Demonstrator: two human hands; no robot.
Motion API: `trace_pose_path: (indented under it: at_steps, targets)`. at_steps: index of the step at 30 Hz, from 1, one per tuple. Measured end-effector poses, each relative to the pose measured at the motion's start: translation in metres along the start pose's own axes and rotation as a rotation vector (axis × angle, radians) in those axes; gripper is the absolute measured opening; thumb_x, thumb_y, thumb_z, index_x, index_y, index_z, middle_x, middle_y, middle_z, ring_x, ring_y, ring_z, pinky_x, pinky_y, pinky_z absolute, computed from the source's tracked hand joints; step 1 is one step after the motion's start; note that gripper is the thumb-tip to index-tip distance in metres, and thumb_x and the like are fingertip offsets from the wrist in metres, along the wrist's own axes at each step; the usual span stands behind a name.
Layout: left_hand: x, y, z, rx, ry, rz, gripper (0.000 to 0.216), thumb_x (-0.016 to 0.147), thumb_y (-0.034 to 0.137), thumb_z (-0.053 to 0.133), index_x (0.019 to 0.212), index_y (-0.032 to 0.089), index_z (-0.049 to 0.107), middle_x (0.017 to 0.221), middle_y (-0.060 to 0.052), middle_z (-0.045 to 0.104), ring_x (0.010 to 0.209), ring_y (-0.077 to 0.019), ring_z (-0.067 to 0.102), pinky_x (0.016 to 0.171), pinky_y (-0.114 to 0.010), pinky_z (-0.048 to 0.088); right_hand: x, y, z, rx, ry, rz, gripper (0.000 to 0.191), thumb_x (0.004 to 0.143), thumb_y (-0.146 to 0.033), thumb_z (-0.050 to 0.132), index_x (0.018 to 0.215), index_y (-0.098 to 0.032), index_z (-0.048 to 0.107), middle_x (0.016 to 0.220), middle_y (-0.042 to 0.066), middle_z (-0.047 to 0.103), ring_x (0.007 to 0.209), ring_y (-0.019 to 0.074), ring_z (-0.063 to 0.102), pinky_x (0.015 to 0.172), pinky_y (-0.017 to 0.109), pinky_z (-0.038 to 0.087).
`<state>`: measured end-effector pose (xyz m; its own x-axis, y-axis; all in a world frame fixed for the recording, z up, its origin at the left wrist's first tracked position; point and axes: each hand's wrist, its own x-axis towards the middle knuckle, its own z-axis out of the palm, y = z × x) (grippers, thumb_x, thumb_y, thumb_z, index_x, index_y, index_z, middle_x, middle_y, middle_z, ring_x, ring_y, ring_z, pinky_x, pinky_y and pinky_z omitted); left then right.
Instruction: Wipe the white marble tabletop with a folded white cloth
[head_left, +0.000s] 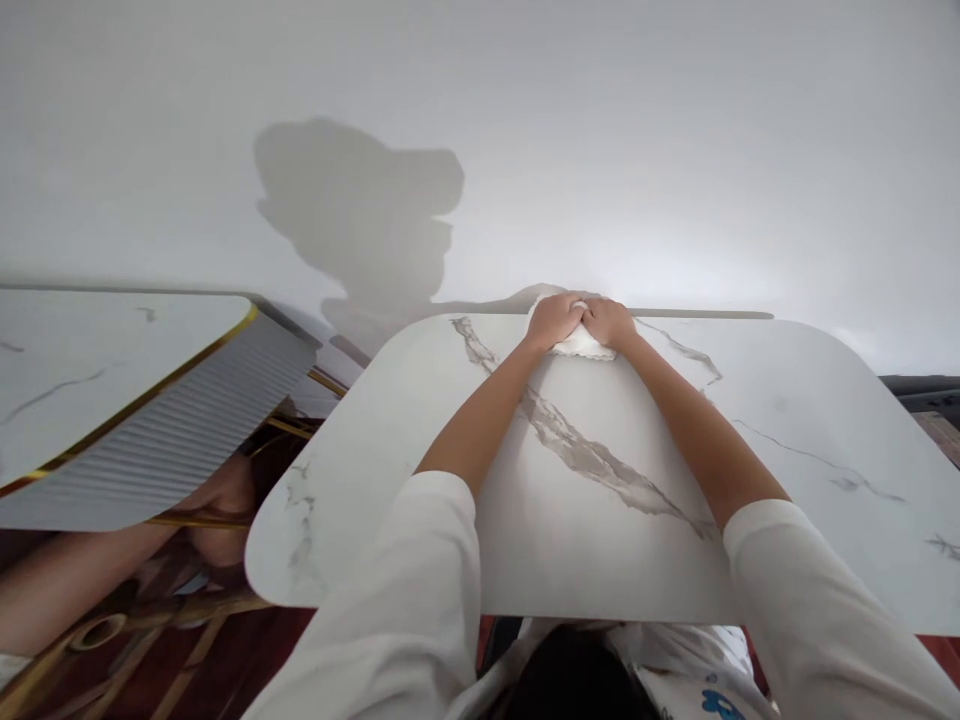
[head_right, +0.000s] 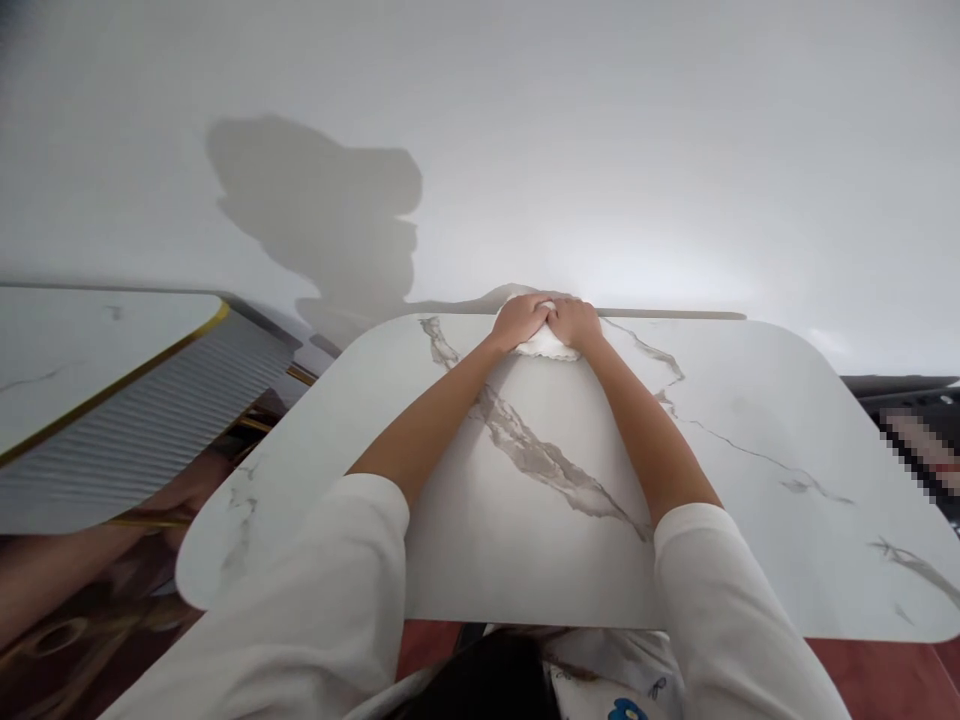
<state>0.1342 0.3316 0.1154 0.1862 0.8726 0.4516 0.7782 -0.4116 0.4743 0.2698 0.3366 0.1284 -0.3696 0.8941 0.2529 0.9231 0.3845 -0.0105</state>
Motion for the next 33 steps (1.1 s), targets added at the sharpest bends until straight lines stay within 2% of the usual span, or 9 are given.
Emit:
trace_pose_path:
  at_steps: [3,7,12,18,24,28,33]
  targets:
    - [-0.001,0.002,0.0,0.021,-0.002,0.005,0.038,0.086,0.023,0.04,0.109,0.023,0.07,0.112,-0.003,0.071,0.104,-0.024,0.063,0.093,-0.033,0.046,-0.003,0.0,0.0,-0.008,0.016,-0.015,0.043,0.097,-0.025,0.027,0.125,-0.011,0.056,0.124,0.016,0.063,0.114,0.03,0.056,0.094,0.041,0.042]
    - [-0.011,0.005,0.001,0.058,0.025,0.054,0.042,0.085,0.02,0.04,0.119,0.019,0.064,0.123,-0.007,0.066,0.113,-0.0244,0.058,0.101,-0.034,0.04,-0.016,-0.003,0.002,-0.026,0.086,-0.056,0.046,0.096,-0.022,0.026,0.131,-0.006,0.051,0.134,0.019,0.056,0.123,0.0311,0.049,0.103,0.043,0.034]
    - [-0.043,0.014,-0.001,0.108,0.045,0.121,0.043,0.085,0.016,0.04,0.123,0.014,0.058,0.128,-0.011,0.061,0.121,-0.0237,0.052,0.106,-0.035,0.036,-0.049,-0.017,-0.002,-0.032,0.078,-0.079,0.053,0.095,-0.022,0.026,0.142,-0.002,0.039,0.149,0.02,0.04,0.138,0.0311,0.033,0.11,0.047,0.024]
    - [-0.115,0.035,-0.015,0.148,0.034,0.121,0.041,0.087,0.018,0.036,0.124,0.014,0.054,0.125,-0.014,0.059,0.12,-0.0265,0.05,0.105,-0.042,0.037,-0.116,-0.047,-0.014,-0.018,0.015,-0.129,0.054,0.095,-0.024,0.027,0.144,-0.002,0.037,0.151,0.018,0.038,0.139,0.0303,0.031,0.113,0.045,0.022]
    - [-0.206,0.06,-0.035,0.183,-0.011,0.086,0.05,0.088,0.022,0.03,0.133,0.011,0.047,0.141,-0.015,0.049,0.133,-0.0273,0.041,0.113,-0.046,0.029,-0.201,-0.09,-0.026,-0.021,0.051,-0.181,0.054,0.094,-0.022,0.028,0.141,0.0,0.04,0.148,0.021,0.041,0.137,0.0335,0.034,0.112,0.048,0.026]
    - [-0.266,0.077,-0.048,0.214,-0.073,0.04,0.055,0.087,0.025,0.029,0.14,0.015,0.043,0.147,-0.012,0.045,0.138,-0.0272,0.036,0.114,-0.048,0.03,-0.258,-0.116,-0.033,0.007,0.053,-0.206,0.054,0.093,-0.024,0.03,0.141,0.0,0.041,0.148,0.023,0.04,0.137,0.0357,0.035,0.112,0.053,0.027]
    - [-0.317,0.103,-0.052,0.205,-0.08,0.005,0.058,0.09,0.028,0.029,0.146,0.02,0.037,0.15,-0.009,0.041,0.141,-0.0275,0.034,0.115,-0.051,0.028,-0.308,-0.123,-0.042,0.048,0.049,-0.256,0.056,0.094,-0.026,0.032,0.144,-0.002,0.04,0.149,0.021,0.039,0.139,0.0349,0.033,0.113,0.053,0.027]
